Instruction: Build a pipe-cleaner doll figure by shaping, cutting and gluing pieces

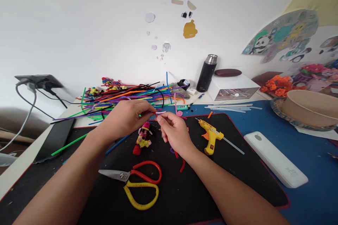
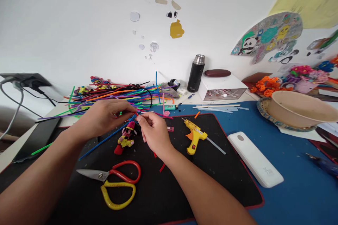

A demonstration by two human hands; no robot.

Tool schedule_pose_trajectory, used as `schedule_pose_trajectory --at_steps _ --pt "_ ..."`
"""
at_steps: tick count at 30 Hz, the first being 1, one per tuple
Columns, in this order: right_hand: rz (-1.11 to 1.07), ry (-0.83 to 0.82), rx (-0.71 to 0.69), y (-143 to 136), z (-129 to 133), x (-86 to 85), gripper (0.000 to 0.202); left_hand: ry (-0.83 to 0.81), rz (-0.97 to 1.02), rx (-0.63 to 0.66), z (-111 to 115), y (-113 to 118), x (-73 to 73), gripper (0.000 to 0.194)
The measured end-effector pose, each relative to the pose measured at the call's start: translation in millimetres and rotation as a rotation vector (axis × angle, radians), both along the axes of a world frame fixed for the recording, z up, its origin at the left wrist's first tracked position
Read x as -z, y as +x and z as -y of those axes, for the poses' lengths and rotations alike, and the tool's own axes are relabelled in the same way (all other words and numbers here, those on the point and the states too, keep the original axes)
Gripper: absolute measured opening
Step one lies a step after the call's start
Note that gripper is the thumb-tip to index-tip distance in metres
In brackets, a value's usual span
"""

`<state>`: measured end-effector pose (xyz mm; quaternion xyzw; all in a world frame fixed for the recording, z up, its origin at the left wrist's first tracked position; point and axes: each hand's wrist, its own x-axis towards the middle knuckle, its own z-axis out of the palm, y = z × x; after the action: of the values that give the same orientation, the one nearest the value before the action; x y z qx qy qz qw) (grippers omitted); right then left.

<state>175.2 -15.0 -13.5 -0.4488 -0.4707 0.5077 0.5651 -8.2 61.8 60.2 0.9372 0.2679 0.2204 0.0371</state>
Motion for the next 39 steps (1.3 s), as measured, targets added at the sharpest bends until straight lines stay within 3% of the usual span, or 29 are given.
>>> schedule_pose_trajectory --at_steps 10,23,33,39 --pt "0.011 -0.015 0.0 1.0 -0.2 0.8 0.035 0.068 0.0 0.041 -0.8 0.7 0.3 0.022" --pt "0.015 -0.022 -0.012 0.6 -0.8 0.9 0.036 0.018 -0.042 0.032 -2.2 -0.6 1.3 0.028" --pt "0.012 -0.005 0.005 2.6 -1.1 1.1 0.033 -0.286 0.047 -0.119 -3.3 -5.3 -8.6 0.032" --pt "0.008 -0.017 -0.004 1.0 -0.7 0.4 0.034 -0.375 0.053 -0.147 -8.2 -4.2 -3.8 0.032"
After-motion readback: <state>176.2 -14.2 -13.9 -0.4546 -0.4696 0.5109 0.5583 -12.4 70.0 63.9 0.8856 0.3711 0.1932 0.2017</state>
